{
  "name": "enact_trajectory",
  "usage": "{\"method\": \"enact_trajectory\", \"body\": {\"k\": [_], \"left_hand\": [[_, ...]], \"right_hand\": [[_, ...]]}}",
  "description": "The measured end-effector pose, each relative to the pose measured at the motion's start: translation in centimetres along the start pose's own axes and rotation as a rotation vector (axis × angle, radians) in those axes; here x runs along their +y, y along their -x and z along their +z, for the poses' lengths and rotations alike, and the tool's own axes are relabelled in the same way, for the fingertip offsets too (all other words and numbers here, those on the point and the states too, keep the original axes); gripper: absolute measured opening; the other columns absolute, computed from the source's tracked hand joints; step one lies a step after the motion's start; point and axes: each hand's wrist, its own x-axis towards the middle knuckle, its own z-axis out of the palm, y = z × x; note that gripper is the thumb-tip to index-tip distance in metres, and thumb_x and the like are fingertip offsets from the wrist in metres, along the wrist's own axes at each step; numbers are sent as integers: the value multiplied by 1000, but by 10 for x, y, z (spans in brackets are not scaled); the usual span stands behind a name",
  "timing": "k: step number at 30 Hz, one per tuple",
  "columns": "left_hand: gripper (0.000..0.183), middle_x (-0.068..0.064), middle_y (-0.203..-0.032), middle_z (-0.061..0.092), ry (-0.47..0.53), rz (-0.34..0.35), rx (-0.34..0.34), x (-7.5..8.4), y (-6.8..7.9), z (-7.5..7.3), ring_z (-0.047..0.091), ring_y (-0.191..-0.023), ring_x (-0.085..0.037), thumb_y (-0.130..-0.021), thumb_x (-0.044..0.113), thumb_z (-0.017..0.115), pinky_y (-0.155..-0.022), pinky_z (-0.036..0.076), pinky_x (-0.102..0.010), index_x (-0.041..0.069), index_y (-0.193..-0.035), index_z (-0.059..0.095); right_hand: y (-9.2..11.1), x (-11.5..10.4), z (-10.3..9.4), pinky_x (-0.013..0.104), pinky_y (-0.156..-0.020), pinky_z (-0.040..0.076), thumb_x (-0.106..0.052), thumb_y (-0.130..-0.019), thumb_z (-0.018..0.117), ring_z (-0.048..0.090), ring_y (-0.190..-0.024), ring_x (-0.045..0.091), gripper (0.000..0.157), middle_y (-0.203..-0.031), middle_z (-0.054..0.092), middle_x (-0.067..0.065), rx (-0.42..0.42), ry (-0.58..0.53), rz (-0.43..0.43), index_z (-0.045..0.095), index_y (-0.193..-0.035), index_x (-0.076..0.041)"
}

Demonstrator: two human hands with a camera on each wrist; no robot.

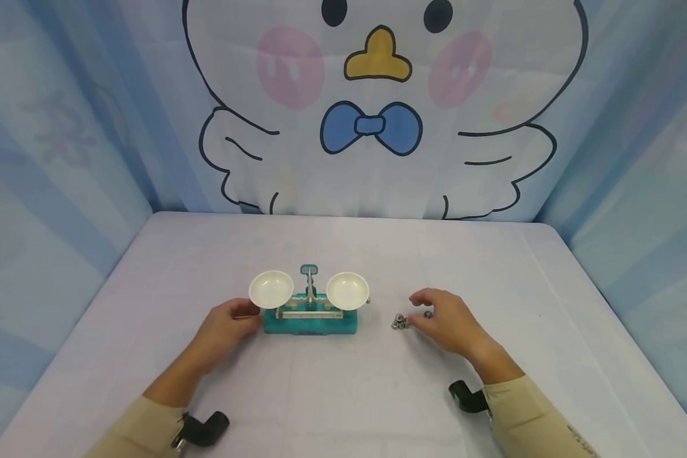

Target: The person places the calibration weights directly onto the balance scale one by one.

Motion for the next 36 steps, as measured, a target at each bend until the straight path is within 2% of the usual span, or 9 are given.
{"method": "enact_trajectory", "body": {"k": [8,15,23,30,36], "left_hand": [[43,-24,-131,59,-15,-7,1,6,-4,7,53,-124,-40,-93,13,64,-101,46,-52,-7,-130,57],[42,-25,-130,60,-13,21,-7,2,-7,6,52,-125,-41,-93,11,64,-103,44,-54,-9,-130,58],[43,-26,-133,58,-8,18,-31,0,-9,7,51,-128,-42,-95,10,63,-103,44,-54,-10,-132,57],[43,-25,-134,58,-16,7,-36,0,-10,7,50,-129,-41,-96,11,62,-105,42,-54,-8,-134,56],[44,-25,-135,57,-9,-14,-42,-2,-10,7,49,-129,-41,-96,11,62,-106,41,-54,-8,-135,55]], "right_hand": [[-4,6,4,52,-95,48,-15,-89,71,61,-107,32,29,-109,70,8,-35,29,14,70,-114,-2],[-7,8,9,54,-95,46,-13,-86,72,58,-111,35,22,-109,69,10,-65,50,29,72,-107,-5],[-9,11,16,52,-92,48,-11,-86,71,62,-108,33,18,-104,70,5,-64,70,32,74,-104,-8],[-9,9,17,49,-84,50,-9,-85,73,64,-95,27,12,-92,71,0,-31,150,-32,74,-97,-9],[-11,7,13,48,-85,48,-9,-85,67,58,-97,29,15,-95,69,3,17,121,-28,73,-99,-7]]}}
